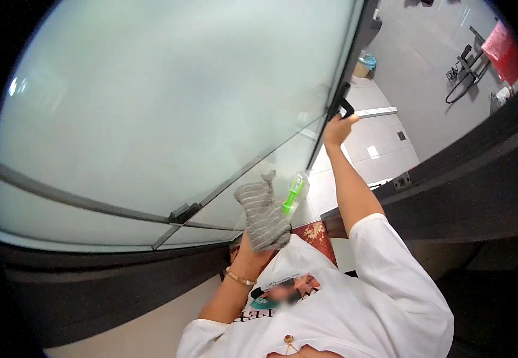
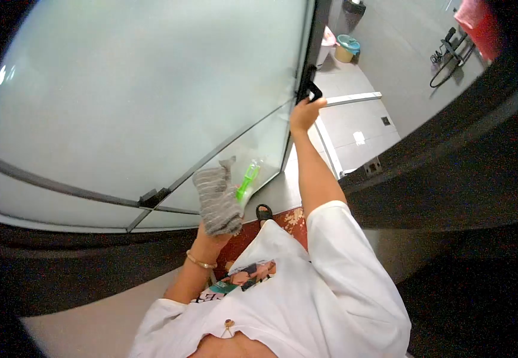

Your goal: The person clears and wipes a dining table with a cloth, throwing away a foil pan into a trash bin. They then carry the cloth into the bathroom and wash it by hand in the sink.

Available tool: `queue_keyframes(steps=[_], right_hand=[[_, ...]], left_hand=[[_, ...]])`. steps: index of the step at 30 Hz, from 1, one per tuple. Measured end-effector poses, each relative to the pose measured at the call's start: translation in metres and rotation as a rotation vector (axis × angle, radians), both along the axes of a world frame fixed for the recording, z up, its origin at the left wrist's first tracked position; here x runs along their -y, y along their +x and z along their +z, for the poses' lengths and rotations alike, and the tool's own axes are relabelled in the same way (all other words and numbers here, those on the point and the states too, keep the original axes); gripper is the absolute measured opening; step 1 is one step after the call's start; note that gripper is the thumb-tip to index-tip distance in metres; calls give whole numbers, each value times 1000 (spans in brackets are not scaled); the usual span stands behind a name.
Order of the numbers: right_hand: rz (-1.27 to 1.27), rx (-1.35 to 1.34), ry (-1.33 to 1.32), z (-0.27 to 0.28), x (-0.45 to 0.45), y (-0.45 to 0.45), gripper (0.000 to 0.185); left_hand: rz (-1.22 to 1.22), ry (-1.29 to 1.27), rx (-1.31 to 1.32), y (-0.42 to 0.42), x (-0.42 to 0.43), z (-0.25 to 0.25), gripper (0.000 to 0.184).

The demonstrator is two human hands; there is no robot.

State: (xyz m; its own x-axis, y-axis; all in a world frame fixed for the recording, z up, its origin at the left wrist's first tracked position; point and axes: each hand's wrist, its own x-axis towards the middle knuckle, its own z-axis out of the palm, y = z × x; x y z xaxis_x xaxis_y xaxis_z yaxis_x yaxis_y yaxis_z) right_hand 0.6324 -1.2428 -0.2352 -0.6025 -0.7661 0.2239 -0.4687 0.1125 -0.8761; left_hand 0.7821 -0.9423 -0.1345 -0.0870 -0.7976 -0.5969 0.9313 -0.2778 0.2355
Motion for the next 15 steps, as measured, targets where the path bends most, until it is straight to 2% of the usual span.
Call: queue_keyframes(steps=[1, 2, 3, 4, 7, 8, 10, 14, 15], right_hand=[[29, 34, -18, 6, 5, 0, 33], [38, 59, -51, 14, 1, -3, 34], [52, 91, 41, 14, 11, 8, 32], [67, 148, 72, 14, 22, 20, 34], [204, 172, 43, 13, 41, 48, 29], [232, 168, 33, 10, 49, 58, 27], [243, 147, 25, 7, 59, 76, 28], [321, 193, -32, -11, 81, 113, 36], [342, 204, -40, -13, 85, 122, 36]], left_hand=[[-117, -177, 332, 0, 7, -7, 33], [-63, -236, 202, -1, 16, -1, 33], [-17, -292, 67, -2, 23, 5, 34], [-19, -291, 68, 3, 38, -4, 34], [-255, -503, 912, 16, 68, -20, 30], [-251, -500, 912, 19, 83, -17, 30], [-71, -202, 25, 23, 111, -13, 29], [-80, -282, 45, 35, 151, -30, 31], [-33, -198, 34, 34, 161, -20, 32]])
